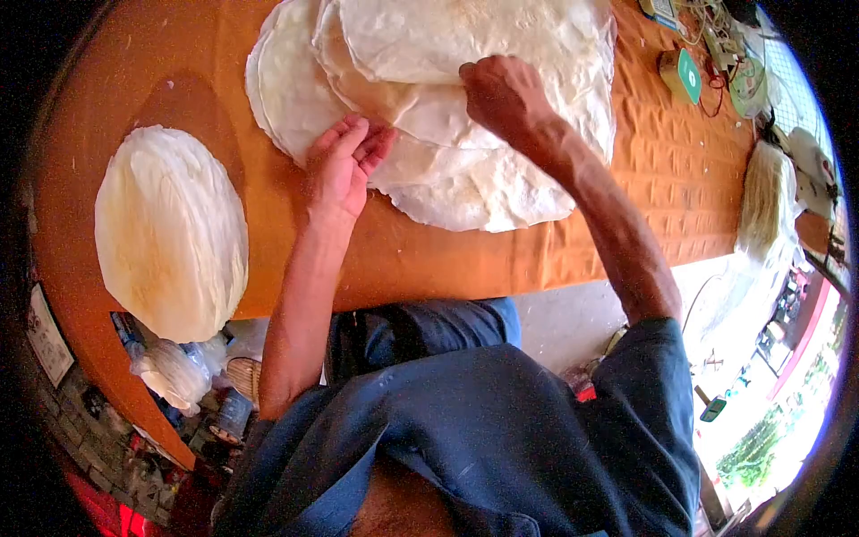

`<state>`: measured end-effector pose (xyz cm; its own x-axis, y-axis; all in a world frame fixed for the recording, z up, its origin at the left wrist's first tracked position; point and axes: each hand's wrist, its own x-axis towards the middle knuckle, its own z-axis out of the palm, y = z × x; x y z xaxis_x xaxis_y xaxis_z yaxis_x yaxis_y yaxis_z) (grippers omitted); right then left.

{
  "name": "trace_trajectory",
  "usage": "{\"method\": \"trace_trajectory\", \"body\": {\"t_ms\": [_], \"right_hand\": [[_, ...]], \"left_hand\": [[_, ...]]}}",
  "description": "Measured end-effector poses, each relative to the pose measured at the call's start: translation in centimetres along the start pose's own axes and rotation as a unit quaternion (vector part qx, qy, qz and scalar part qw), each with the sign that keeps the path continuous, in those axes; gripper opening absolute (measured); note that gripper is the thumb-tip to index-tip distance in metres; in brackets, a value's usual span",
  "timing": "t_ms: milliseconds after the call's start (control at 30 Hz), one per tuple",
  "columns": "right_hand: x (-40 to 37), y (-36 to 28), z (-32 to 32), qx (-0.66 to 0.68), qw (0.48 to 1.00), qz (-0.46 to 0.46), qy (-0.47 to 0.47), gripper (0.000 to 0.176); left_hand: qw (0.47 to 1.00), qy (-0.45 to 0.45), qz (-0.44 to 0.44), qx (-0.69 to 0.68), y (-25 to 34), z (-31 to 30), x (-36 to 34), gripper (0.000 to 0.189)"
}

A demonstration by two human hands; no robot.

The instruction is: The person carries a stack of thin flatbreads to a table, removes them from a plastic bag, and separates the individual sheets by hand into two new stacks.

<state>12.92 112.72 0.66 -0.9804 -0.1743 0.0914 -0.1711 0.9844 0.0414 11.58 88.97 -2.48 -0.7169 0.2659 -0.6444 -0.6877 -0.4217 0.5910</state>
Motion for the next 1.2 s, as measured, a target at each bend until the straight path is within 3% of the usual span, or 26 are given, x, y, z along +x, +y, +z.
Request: {"method": "trace_trajectory", "body": {"t_ms": [33, 67, 100, 167, 267, 367, 400, 433, 500, 567, 633, 700, 733, 833, 867, 967, 1100, 1200], "right_hand": [[-0.6, 0.3, 1.2, 0.079, 0.996, 0.01, 0.025, 0.011], [-0.5, 0.4, 0.5, 0.111, 0.992, 0.043, -0.047, 0.011], [-0.6, 0.3, -0.6, 0.159, 0.982, 0.085, -0.048, 0.013], [-1.3, 0.8, -0.5, 0.156, 0.987, 0.039, -0.016, 0.01], [-1.4, -0.1, 0.4, 0.155, 0.987, 0.046, -0.008, 0.011], [0.5, -2.2, -0.8, 0.206, 0.976, 0.063, -0.024, 0.012], [0.6, -3.0, -0.3, 0.23, 0.964, 0.103, -0.082, 0.014], [-0.2, -3.1, 1.1, 0.171, 0.984, 0.041, -0.013, 0.011], [-1.2, -3.7, 0.8, 0.202, 0.975, 0.031, 0.083, 0.008], [-1.4, -3.4, 0.0, 0.223, 0.973, 0.048, 0.016, 0.018], [-1.4, -4.0, -1.0, 0.219, 0.971, -0.035, 0.09, 0.027], [-2.0, -5.1, -1.2, 0.242, 0.969, 0.035, 0.04, 0.033], [-2.1, -5.2, -0.2, 0.23, 0.969, 0.046, 0.083, 0.031], [-1.7, -5.1, 1.7, 0.149, 0.982, 0.077, 0.086, 0.029], [-1.3, -4.9, 1.9, 0.134, 0.983, 0.058, 0.113, 0.008], [0.2, -0.1, 1.8, -0.172, 0.98, 0.063, -0.078, 0.004], [2.4, 5.5, -11.8, -0.09, 0.971, 0.112, 0.192, 0.003], [1.7, 4.2, -18.0, -0.052, 0.959, 0.093, 0.262, 0.005]], "left_hand": [[1.0, 0.0, -0.01, -0.004, 0.0, 0.0, 0.0, 0.013], [1.0, 0.0, -0.01, -0.004, 0.0, 0.1, 0.0, 0.012], [0.999, -0.012, -0.028, -0.015, -0.2, 0.1, -0.1, 0.012], [0.997, -0.043, -0.054, -0.041, 0.0, 0.8, 0.5, 0.011], [0.998, -0.016, -0.056, -0.012, -0.2, 2.2, -0.1, 0.013], [0.995, -0.015, -0.058, 0.08, -0.6, 2.1, 0.1, 0.017], [0.993, -0.004, -0.075, 0.095, -0.7, 2.4, -0.2, 0.017], [0.99, 0.005, -0.086, 0.109, -0.6, 2.9, -0.3, 0.016], [0.99, 0.001, -0.082, 0.117, 0.2, 3.2, 0.1, 0.016], [0.991, -0.022, -0.074, 0.109, 0.2, 2.9, 0.0, 0.015], [0.993, -0.035, -0.078, 0.084, 0.7, 3.4, -0.2, 0.014], [0.993, -0.053, -0.073, 0.076, 1.1, 3.6, 0.1, 0.014], [0.987, -0.078, -0.079, 0.113, 1.2, 3.3, 0.4, 0.015], [0.99, -0.123, -0.024, 0.057, 0.5, 3.9, 0.8, 0.018], [0.985, -0.153, -0.044, 0.067, 0.5, 3.4, 1.2, 0.023], [0.988, -0.133, -0.07, 0.019, 0.0, 2.4, 1.7, 0.027], [0.989, -0.112, -0.027, 0.094, -0.1, 3.1, 1.1, 0.034], [0.986, -0.09, -0.017, 0.138, 0.7, 3.4, 0.4, 0.036]]}}
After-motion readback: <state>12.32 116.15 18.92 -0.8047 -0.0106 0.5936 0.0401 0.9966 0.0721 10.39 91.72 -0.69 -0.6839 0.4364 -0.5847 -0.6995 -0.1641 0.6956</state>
